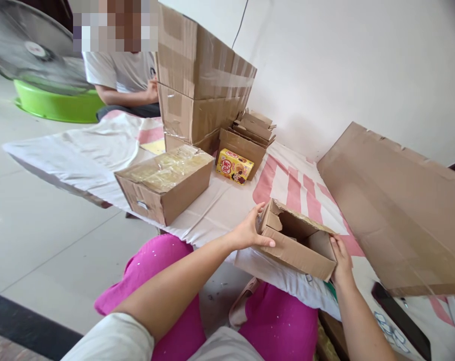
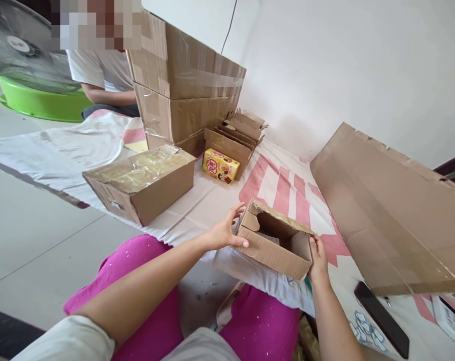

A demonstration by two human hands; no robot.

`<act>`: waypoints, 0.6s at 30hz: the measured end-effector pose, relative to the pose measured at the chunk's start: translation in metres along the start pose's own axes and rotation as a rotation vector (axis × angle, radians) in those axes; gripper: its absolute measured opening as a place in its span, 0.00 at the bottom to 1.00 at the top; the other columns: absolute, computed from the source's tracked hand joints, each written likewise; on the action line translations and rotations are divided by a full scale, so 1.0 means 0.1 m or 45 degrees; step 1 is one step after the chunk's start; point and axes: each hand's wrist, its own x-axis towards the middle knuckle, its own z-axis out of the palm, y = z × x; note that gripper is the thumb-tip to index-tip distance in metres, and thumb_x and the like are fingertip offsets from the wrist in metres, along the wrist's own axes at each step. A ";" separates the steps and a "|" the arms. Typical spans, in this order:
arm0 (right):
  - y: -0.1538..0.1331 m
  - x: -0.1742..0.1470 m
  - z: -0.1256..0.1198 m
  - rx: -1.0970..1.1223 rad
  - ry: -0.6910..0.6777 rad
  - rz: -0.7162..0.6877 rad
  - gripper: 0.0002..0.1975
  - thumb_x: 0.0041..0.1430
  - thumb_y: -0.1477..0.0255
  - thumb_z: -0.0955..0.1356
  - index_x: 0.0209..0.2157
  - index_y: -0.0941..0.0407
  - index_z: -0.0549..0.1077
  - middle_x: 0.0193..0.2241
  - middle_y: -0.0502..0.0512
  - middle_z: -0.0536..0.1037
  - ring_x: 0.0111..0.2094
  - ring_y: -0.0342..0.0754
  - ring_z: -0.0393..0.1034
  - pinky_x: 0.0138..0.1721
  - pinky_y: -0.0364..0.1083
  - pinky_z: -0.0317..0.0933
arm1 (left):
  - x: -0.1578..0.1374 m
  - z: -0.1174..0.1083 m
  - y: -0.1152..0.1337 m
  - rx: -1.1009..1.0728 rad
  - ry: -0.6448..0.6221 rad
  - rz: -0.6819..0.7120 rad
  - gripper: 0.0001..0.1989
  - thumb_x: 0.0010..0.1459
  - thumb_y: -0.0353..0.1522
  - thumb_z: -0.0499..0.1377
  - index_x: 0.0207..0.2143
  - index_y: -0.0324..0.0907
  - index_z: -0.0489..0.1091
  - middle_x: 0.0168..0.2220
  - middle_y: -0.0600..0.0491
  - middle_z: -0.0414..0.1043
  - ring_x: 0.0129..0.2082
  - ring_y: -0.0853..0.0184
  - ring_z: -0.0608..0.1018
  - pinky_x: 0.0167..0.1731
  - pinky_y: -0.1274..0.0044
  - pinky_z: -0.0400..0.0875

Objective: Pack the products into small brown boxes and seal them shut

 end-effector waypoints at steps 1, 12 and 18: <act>0.03 -0.02 -0.02 -0.004 0.023 0.006 0.26 0.51 0.50 0.67 0.45 0.54 0.71 0.49 0.57 0.74 0.52 0.55 0.66 0.54 0.54 0.57 | 0.00 -0.01 0.00 -0.019 0.003 -0.009 0.64 0.32 0.43 0.74 0.66 0.42 0.42 0.63 0.37 0.51 0.63 0.49 0.59 0.61 0.59 0.53; 0.11 -0.44 -0.26 -0.202 0.226 -0.139 0.27 0.57 0.51 0.64 0.48 0.57 0.68 0.46 0.60 0.72 0.45 0.52 0.67 0.48 0.52 0.59 | 0.15 -0.05 -0.11 0.105 0.392 -0.178 0.26 0.46 0.20 0.55 0.49 0.41 0.62 0.31 0.58 0.65 0.30 0.73 0.71 0.36 0.79 0.67; 0.10 -0.98 -0.25 -0.256 0.486 -0.367 0.19 0.60 0.56 0.63 0.42 0.57 0.67 0.36 0.56 0.71 0.35 0.48 0.67 0.39 0.49 0.63 | 0.00 -0.08 0.07 0.495 0.137 -0.291 0.20 0.40 0.18 0.54 0.38 0.42 0.63 0.21 0.62 0.62 0.24 0.71 0.67 0.28 0.80 0.59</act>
